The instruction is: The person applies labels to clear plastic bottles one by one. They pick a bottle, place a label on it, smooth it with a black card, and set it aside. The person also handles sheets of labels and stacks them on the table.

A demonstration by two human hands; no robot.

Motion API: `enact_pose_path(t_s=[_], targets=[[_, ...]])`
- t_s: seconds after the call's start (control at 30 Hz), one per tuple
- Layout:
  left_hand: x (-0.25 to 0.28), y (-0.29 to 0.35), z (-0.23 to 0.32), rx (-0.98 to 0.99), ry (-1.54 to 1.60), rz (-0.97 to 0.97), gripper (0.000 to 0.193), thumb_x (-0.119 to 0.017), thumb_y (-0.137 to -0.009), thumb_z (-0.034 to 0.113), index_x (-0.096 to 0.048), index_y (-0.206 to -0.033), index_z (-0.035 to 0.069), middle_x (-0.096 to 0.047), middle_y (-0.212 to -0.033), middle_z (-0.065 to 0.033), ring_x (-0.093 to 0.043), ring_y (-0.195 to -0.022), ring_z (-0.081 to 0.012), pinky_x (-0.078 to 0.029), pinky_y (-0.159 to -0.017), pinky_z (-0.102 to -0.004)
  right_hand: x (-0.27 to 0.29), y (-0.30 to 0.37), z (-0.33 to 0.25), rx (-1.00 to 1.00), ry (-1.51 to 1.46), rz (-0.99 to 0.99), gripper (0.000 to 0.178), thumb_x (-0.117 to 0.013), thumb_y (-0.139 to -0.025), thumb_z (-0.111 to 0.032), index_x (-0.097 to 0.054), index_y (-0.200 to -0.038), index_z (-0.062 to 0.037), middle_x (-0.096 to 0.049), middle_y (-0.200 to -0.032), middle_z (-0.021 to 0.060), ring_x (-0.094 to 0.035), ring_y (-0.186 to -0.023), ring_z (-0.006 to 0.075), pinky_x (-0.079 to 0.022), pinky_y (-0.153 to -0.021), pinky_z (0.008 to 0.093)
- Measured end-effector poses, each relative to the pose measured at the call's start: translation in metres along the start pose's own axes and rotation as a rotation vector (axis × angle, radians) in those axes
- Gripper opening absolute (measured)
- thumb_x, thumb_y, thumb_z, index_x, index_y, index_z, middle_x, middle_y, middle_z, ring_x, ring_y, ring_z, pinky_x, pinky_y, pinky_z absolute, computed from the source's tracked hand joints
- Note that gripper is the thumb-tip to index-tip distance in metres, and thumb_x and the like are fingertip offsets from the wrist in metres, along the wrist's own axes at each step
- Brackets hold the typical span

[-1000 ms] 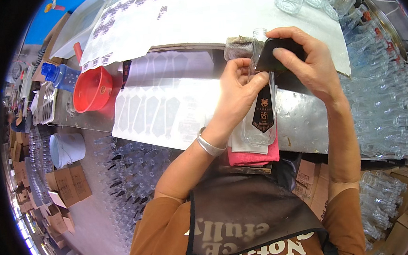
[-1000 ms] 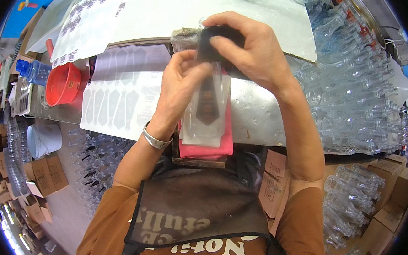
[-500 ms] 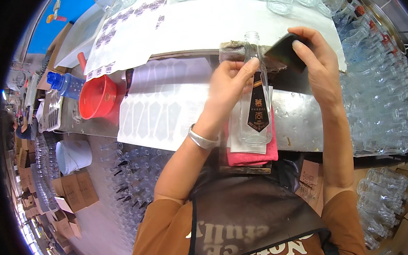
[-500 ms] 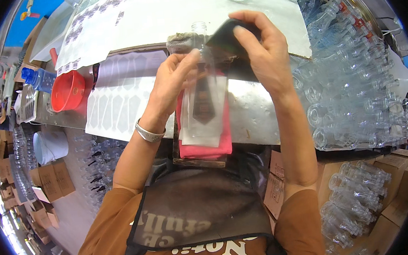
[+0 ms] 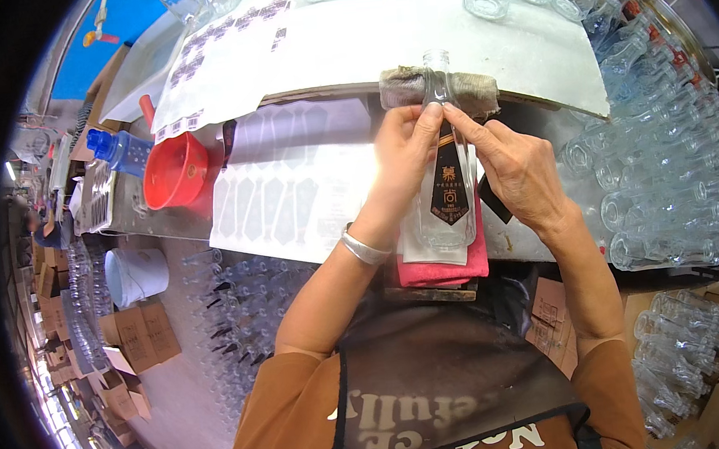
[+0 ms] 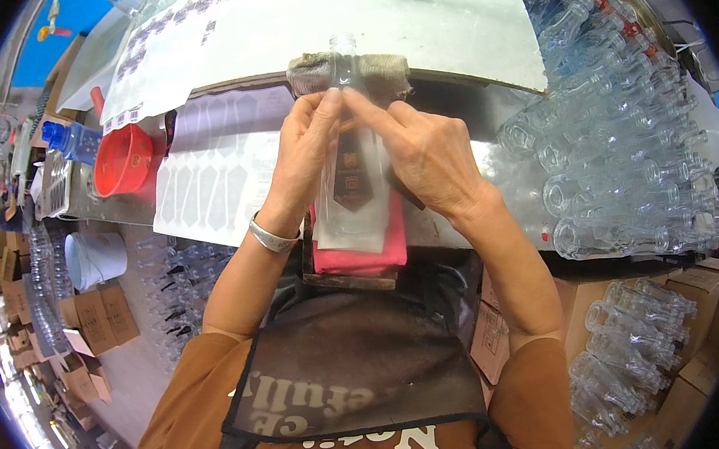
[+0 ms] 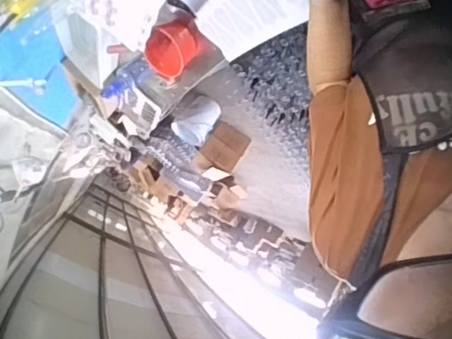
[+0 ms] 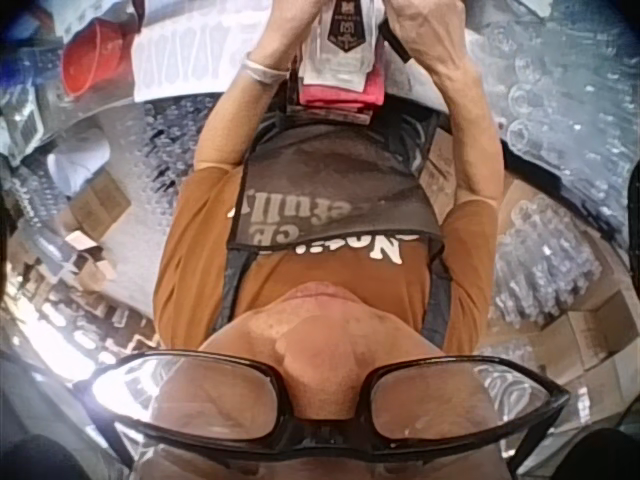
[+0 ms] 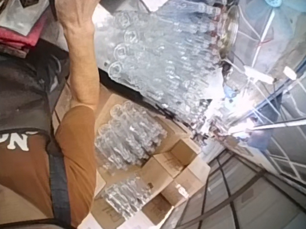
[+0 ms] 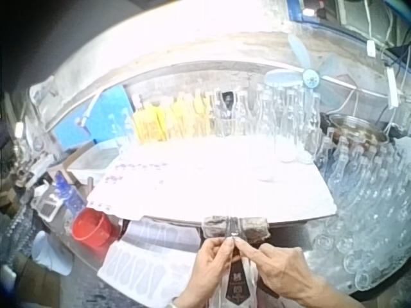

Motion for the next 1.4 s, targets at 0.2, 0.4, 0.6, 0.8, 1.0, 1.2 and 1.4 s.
enact_pose_path(t_s=[0.2,0.4,0.6,0.8,1.0,1.2,1.4], targets=[[-0.003,-0.002,-0.004,-0.041,0.037,0.027,0.055,-0.068,-0.096,0.040,-0.050,-0.119,-0.007,-0.059,-0.081,-0.0006,-0.053,-0.066,-0.0049,-0.041,-0.055,-0.0193,-0.005,0.002,0.007,0.013,-0.132,0.033,0.056,-0.057,-0.089,0.002,-0.056,-0.141,-0.0165,-0.064,-0.079,0.0081,-0.061,-0.063,0.0197,-0.051,-0.062,0.0326],[0.007,0.022,-0.002,0.175,0.042,-0.054,0.059,-0.060,-0.100,0.040,-0.045,-0.136,-0.005,-0.057,-0.127,-0.0126,-0.060,-0.111,-0.0176,-0.049,-0.086,-0.0272,-0.012,0.040,0.102,-0.634,-1.168,0.338,0.031,-0.054,-0.102,-0.016,-0.061,-0.127,0.0009,-0.068,-0.087,0.0060,-0.063,-0.077,0.0109,-0.050,-0.074,0.0239],[0.001,0.059,0.002,0.049,-0.066,-0.215,0.064,-0.067,-0.095,0.015,-0.034,-0.146,-0.005,-0.049,-0.143,-0.0152,-0.055,-0.123,-0.0191,-0.046,-0.101,-0.0317,-0.009,0.029,0.071,-0.621,-1.241,0.309,0.028,-0.060,-0.096,-0.012,-0.063,-0.121,0.0013,-0.068,-0.103,0.0075,-0.064,-0.091,0.0132,-0.051,-0.084,0.0257],[-0.002,0.059,0.001,0.031,-0.017,-0.234,0.066,-0.070,-0.091,0.006,-0.035,-0.146,-0.003,-0.049,-0.144,-0.0130,-0.054,-0.125,-0.0198,-0.047,-0.102,-0.0327,0.036,-0.028,0.018,-0.166,-0.479,0.178,0.028,-0.060,-0.094,-0.005,-0.064,-0.121,-0.0013,-0.067,-0.106,0.0062,-0.061,-0.098,0.0129,-0.049,-0.087,0.0263],[-0.004,0.061,0.004,0.033,-0.006,-0.237,0.069,-0.071,-0.091,0.007,-0.031,-0.146,-0.005,-0.049,-0.141,-0.0152,-0.053,-0.126,-0.0215,-0.046,-0.103,-0.0344,0.041,-0.038,0.000,-0.004,-0.326,0.153,0.030,-0.060,-0.090,-0.001,-0.064,-0.119,-0.0001,-0.067,-0.100,0.0133,-0.065,-0.093,0.0214,-0.050,-0.082,0.0287],[-0.008,0.062,0.010,0.063,-0.020,-0.264,0.077,-0.071,-0.091,0.007,-0.022,-0.147,-0.010,-0.048,-0.138,-0.0200,-0.051,-0.128,-0.0238,-0.044,-0.107,-0.0358,0.050,-0.053,-0.034,0.199,-0.099,0.201,0.022,-0.065,-0.084,-0.004,-0.067,-0.106,-0.0044,-0.066,-0.089,0.0103,-0.064,-0.083,0.0302,-0.053,-0.075,0.0376],[-0.004,0.063,0.007,0.034,-0.035,-0.231,0.082,-0.073,-0.088,0.007,-0.019,-0.149,-0.009,-0.048,-0.139,-0.0211,-0.049,-0.130,-0.0261,-0.042,-0.108,-0.0362,0.039,-0.031,-0.056,0.378,-0.087,0.167,0.021,-0.068,-0.078,-0.001,-0.068,-0.098,-0.0073,-0.069,-0.090,0.0068,-0.063,-0.084,0.0236,-0.053,-0.072,0.0343]])
Point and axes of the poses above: each hand's wrist, its own y-axis away from the middle knuckle, its own x-axis out of the back of the hand, z = x × y, the point moved 8 cm from there along -y, towards the middle knuckle
